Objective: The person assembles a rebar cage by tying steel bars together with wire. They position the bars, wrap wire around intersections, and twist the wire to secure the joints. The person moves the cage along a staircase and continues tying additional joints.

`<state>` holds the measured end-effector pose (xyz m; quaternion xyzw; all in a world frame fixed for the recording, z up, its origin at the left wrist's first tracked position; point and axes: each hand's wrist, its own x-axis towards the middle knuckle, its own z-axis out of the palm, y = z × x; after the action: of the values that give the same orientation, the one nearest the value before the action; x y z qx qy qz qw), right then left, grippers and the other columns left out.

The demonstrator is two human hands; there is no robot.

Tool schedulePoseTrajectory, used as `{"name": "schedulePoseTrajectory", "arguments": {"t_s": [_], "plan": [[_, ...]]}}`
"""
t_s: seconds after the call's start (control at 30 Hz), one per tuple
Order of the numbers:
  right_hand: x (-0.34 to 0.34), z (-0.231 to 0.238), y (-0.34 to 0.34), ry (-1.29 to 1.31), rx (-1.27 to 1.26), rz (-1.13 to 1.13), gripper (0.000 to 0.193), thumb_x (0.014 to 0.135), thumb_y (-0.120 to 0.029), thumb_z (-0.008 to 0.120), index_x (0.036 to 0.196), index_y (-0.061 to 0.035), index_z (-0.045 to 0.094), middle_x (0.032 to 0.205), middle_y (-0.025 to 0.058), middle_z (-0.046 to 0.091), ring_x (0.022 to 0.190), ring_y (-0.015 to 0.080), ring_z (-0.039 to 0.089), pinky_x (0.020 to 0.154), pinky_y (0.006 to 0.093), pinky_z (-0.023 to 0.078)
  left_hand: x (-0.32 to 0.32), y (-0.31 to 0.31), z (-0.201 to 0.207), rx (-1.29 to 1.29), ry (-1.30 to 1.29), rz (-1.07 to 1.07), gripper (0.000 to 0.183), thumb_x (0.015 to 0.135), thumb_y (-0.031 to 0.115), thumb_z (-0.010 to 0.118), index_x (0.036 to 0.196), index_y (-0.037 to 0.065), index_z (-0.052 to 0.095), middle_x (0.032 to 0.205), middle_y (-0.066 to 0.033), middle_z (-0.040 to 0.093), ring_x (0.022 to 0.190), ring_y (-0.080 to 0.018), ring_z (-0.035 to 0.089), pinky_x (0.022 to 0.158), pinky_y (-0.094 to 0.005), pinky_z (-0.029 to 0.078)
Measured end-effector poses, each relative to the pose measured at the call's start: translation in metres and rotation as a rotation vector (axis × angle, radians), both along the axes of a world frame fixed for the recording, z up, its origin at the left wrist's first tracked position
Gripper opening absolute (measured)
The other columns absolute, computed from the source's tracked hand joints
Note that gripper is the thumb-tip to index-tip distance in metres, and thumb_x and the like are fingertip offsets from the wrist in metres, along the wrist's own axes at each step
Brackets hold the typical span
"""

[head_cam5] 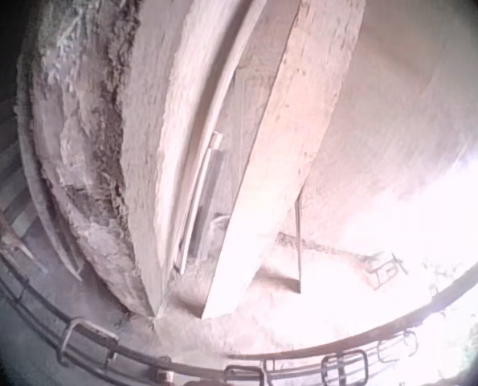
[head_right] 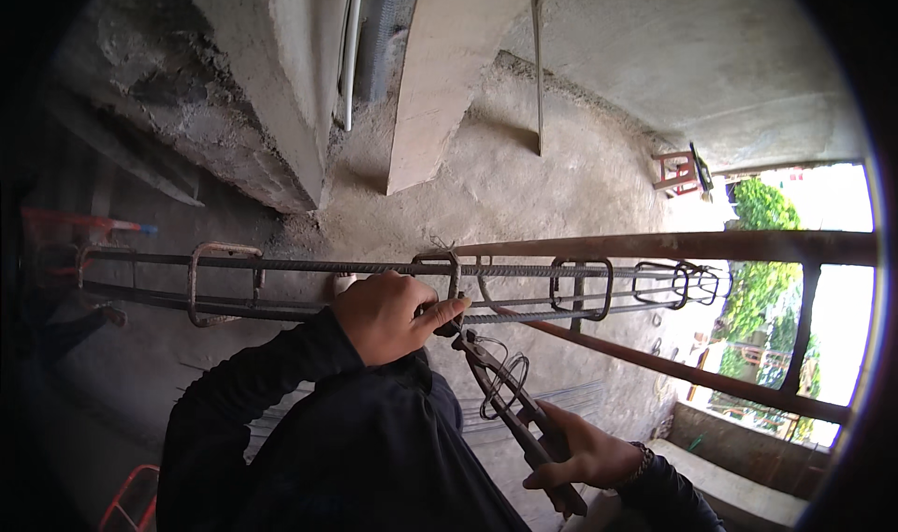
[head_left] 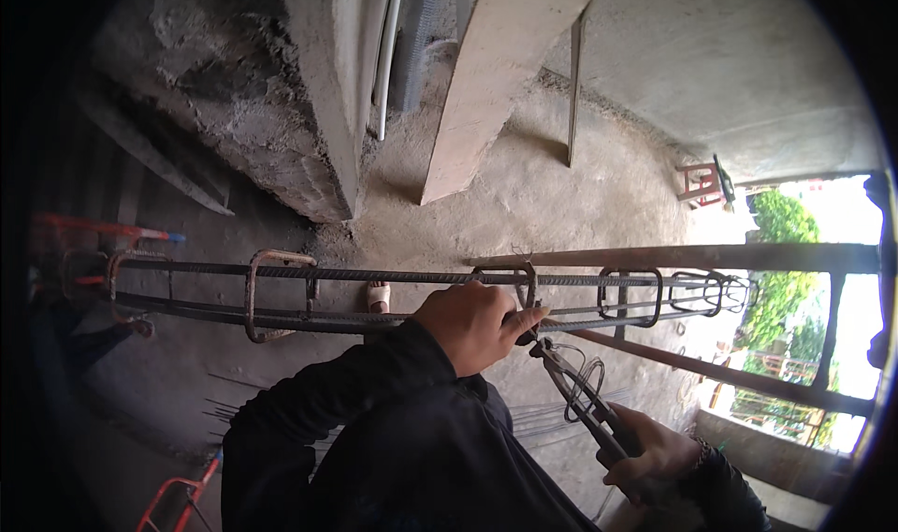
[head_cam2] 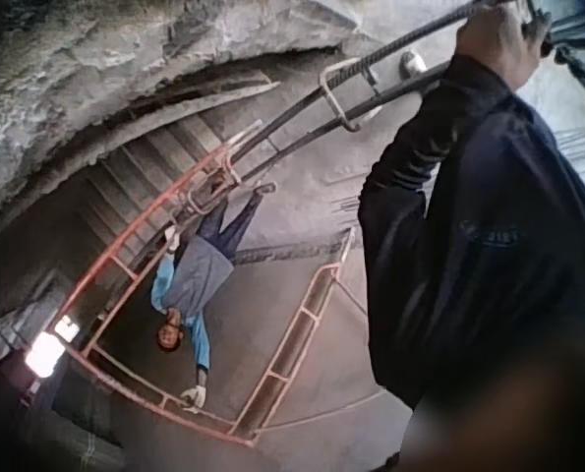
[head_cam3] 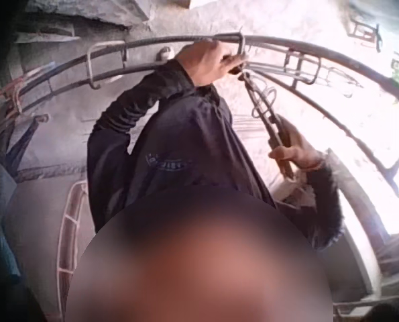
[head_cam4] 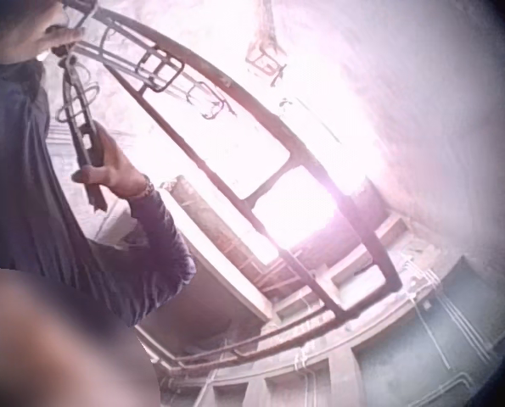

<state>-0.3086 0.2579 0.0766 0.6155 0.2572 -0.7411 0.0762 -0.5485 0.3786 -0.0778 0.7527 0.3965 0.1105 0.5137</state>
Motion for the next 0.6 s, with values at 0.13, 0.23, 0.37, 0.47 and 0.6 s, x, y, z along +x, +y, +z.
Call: {"name": "schedulePoseTrajectory", "arguments": {"t_s": [0.13,0.23,0.37,0.47,0.6], "plan": [[-0.01,0.022,0.02,-0.321,0.337,0.517,0.057,0.083,-0.011,0.076,0.129,-0.0011,0.044,0.106,0.0162,0.055,0.087,0.0244,0.065,0.072,0.0396,0.054,-0.003,-0.002,-0.001,0.136,-0.027,0.098,0.06,0.108,0.042,0.041,0.069,0.003,0.063,0.058,-0.0199,0.061,0.054,-0.0381,0.065,0.053,-0.0492,0.052],[-0.022,0.036,0.018,-0.723,0.617,0.93,0.053,0.081,-0.013,0.07,0.129,-0.0036,0.047,0.108,0.019,0.056,0.092,0.0326,0.065,0.075,0.0468,0.054,-0.004,-0.003,0.0,0.145,-0.09,0.157,0.056,0.108,0.04,0.042,0.074,0.002,0.064,0.057,-0.0199,0.062,0.053,-0.0372,0.065,0.053,-0.0492,0.052],[-0.027,0.028,-0.005,-0.701,0.666,0.801,0.048,0.078,-0.006,0.064,0.125,-0.0002,0.056,0.09,0.0174,0.061,0.071,0.0374,0.063,0.063,0.0445,0.055,-0.006,-0.003,-0.002,0.222,-0.112,0.157,0.042,0.107,0.035,0.048,0.086,0.002,0.064,0.056,-0.018,0.061,0.053,-0.0348,0.066,0.049,-0.0465,0.051],[-0.007,0.003,-0.014,-0.265,0.307,0.396,0.03,0.089,-0.008,0.069,0.114,0.006,0.061,0.082,0.0132,0.069,0.069,0.0258,0.069,0.06,0.0378,0.055,-0.009,-0.001,-0.005,0.231,-0.056,0.035,0.036,0.107,0.035,0.046,0.097,0.004,0.06,0.06,-0.0115,0.065,0.055,-0.0278,0.069,0.05,-0.0404,0.054],[-0.002,-0.042,-0.045,0.355,-0.196,-0.466,0.044,0.081,-0.026,0.086,0.102,0.0062,0.064,0.081,0.0131,0.071,0.071,0.0217,0.07,0.062,0.0315,0.052,-0.008,-0.001,-0.007,0.239,-0.05,0.028,0.032,0.107,0.033,0.047,0.1,0.005,0.06,0.064,-0.0108,0.068,0.058,-0.0263,0.071,0.05,-0.0397,0.055]]}}
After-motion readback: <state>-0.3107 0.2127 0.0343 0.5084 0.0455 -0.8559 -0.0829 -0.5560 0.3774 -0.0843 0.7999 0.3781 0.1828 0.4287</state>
